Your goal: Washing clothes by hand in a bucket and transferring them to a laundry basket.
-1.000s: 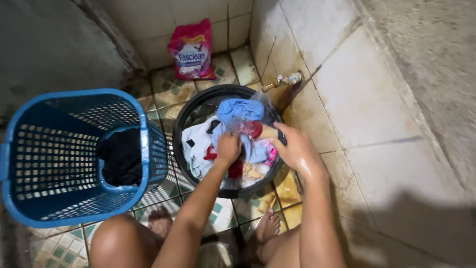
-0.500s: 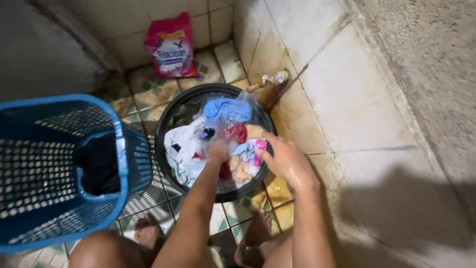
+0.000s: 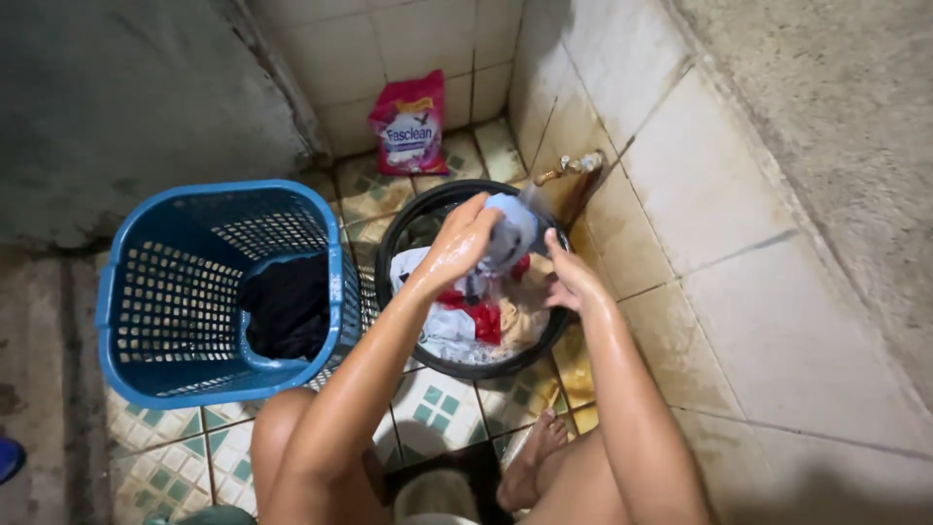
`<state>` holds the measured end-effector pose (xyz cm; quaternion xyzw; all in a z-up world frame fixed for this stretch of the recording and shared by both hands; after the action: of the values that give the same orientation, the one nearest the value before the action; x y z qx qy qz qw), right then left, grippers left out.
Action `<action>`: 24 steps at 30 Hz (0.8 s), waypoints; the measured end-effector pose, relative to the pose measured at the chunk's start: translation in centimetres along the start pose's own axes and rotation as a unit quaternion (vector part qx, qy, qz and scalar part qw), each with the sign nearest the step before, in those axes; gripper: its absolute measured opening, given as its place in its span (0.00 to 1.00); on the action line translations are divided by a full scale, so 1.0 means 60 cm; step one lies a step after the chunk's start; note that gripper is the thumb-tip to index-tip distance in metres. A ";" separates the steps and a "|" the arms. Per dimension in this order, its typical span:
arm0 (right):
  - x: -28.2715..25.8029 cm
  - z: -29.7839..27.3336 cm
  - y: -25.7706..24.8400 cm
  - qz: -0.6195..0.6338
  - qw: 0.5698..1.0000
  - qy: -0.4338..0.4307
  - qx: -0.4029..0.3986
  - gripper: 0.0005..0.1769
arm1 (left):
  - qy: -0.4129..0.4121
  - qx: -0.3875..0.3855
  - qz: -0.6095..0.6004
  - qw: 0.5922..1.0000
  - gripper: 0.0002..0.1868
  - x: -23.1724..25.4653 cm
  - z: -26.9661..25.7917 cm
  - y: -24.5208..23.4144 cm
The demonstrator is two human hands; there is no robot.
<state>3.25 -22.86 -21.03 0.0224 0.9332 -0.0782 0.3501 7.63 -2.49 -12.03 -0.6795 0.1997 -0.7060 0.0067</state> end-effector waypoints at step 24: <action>0.059 0.027 0.095 0.270 0.917 -0.199 -0.215 0.31 | -0.112 0.163 -0.454 0.868 0.14 -0.153 -0.040 -0.002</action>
<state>2.16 -17.55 -25.28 0.1821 0.7969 0.2188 0.5328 6.04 0.87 -20.77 -0.7591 -0.2515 -0.5723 -0.1815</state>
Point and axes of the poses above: each hand's wrist, its own z-axis towards the middle knuckle, its own y-axis out of the palm, x = y × z, the point moved 4 cm from there along z, towards the middle knuckle, and after that the axes turned 2 degrees about -y, right-handed, at the moved point
